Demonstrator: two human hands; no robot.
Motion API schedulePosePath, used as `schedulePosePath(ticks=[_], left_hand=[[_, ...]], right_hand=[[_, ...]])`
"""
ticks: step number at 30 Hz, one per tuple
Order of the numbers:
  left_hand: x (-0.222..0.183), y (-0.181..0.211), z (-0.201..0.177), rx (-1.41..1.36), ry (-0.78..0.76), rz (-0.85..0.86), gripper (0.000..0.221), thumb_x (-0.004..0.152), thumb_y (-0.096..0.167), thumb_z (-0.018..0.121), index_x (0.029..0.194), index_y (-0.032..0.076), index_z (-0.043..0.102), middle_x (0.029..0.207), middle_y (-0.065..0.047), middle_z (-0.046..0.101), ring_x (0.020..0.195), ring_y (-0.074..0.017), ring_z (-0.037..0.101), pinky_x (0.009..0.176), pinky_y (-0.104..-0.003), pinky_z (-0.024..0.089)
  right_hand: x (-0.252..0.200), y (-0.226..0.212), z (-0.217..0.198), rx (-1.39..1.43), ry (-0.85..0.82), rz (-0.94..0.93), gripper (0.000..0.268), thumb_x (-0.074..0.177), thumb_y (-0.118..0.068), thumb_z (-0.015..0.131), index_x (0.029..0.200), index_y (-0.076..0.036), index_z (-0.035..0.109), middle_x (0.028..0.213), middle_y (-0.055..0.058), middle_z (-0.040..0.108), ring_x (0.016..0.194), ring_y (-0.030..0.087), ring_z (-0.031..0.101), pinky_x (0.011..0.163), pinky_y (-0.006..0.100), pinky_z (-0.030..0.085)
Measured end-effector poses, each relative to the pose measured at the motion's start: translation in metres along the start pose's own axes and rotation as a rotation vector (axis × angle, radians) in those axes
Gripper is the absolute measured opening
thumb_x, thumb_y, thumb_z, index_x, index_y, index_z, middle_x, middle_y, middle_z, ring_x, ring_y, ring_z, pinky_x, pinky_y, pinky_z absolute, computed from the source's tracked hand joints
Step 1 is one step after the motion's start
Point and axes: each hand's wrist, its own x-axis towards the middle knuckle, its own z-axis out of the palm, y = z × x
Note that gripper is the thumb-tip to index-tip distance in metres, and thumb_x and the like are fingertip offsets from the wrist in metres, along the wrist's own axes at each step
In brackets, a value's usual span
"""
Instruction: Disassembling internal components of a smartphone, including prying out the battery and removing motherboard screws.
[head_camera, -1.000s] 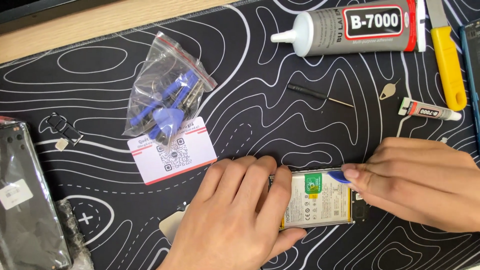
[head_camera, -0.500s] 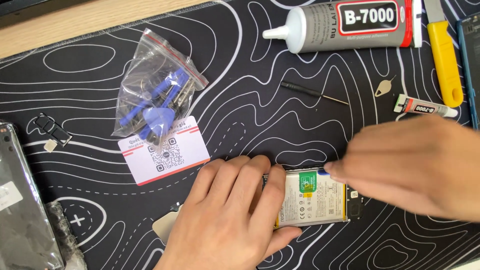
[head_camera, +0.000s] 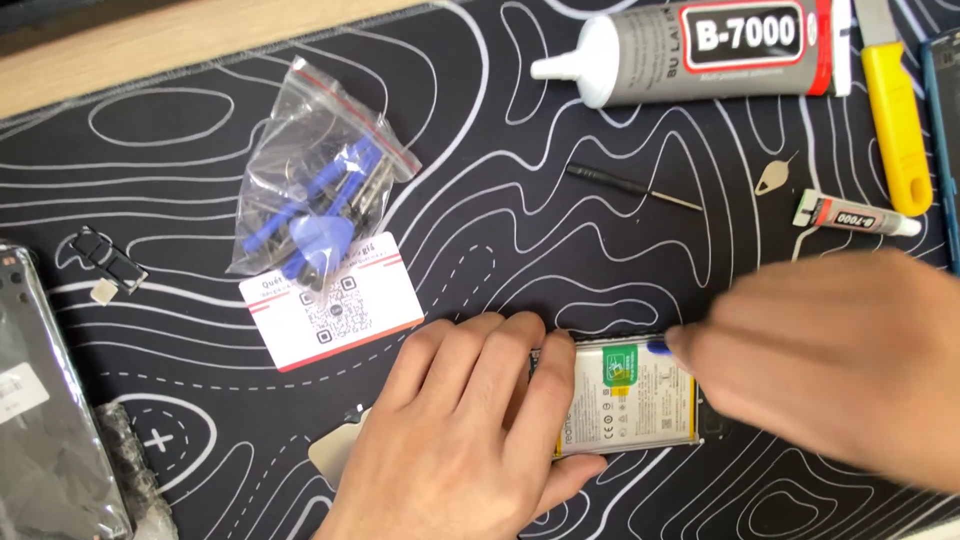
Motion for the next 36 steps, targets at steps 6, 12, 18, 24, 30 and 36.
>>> schedulePosePath(ticks=[6, 12, 18, 24, 30, 36], left_hand=[[-0.003, 0.0, 0.0, -0.004, -0.02, 0.008, 0.064, 0.106, 0.057, 0.088, 0.133, 0.001, 0.07, 0.132, -0.02, 0.071, 0.118, -0.0373, 0.07, 0.097, -0.051, 0.054], [-0.004, 0.0, 0.001, 0.003, -0.024, 0.014, 0.072, 0.102, 0.06, 0.092, 0.135, 0.001, 0.069, 0.133, -0.021, 0.071, 0.118, -0.0371, 0.07, 0.097, -0.051, 0.054], [-0.005, 0.0, 0.0, 0.001, -0.03, 0.014, 0.071, 0.102, 0.059, 0.091, 0.137, 0.0, 0.07, 0.136, -0.021, 0.071, 0.122, -0.0389, 0.07, 0.1, -0.052, 0.054], [-0.005, 0.002, 0.0, 0.043, -0.023, 0.014, 0.075, 0.102, 0.065, 0.092, 0.135, 0.001, 0.07, 0.132, -0.019, 0.07, 0.117, -0.0374, 0.069, 0.096, -0.051, 0.054], [-0.004, 0.002, -0.002, 0.052, -0.024, 0.007, 0.079, 0.098, 0.067, 0.095, 0.135, 0.002, 0.069, 0.133, -0.018, 0.07, 0.117, -0.0359, 0.07, 0.096, -0.05, 0.054], [-0.005, 0.0, 0.0, 0.034, -0.024, 0.013, 0.08, 0.095, 0.065, 0.097, 0.135, 0.001, 0.07, 0.132, -0.02, 0.07, 0.118, -0.0374, 0.069, 0.097, -0.052, 0.054]], right_hand=[[-0.016, -0.009, -0.022, 0.348, 1.171, -0.546, 0.012, 0.103, -0.001, 0.078, 0.099, 0.008, 0.07, 0.077, 0.015, 0.062, 0.057, 0.029, 0.056, 0.051, 0.039, 0.051], [-0.017, -0.01, -0.027, 0.275, 1.186, -0.603, 0.019, 0.108, -0.006, 0.064, 0.105, 0.011, 0.071, 0.087, 0.02, 0.067, 0.069, 0.033, 0.064, 0.06, 0.042, 0.055], [-0.016, 0.005, -0.003, 0.247, 0.961, -0.63, 0.034, 0.114, -0.012, 0.047, 0.134, 0.009, 0.065, 0.108, 0.018, 0.07, 0.076, 0.033, 0.062, 0.068, 0.047, 0.058], [-0.002, 0.031, -0.018, 0.353, 0.757, -0.464, 0.025, 0.115, -0.043, 0.054, 0.109, -0.029, 0.073, 0.082, -0.012, 0.066, 0.07, 0.013, 0.071, 0.049, 0.035, 0.053], [0.015, 0.048, -0.061, 0.555, 0.381, -0.266, 0.019, 0.102, -0.055, 0.078, 0.093, -0.048, 0.094, 0.051, -0.017, 0.081, 0.046, 0.01, 0.068, 0.056, 0.03, 0.063], [0.006, 0.04, -0.054, 0.5, 0.536, -0.341, 0.023, 0.103, -0.05, 0.078, 0.084, -0.04, 0.086, 0.052, -0.015, 0.074, 0.04, 0.007, 0.07, 0.051, 0.025, 0.068]])
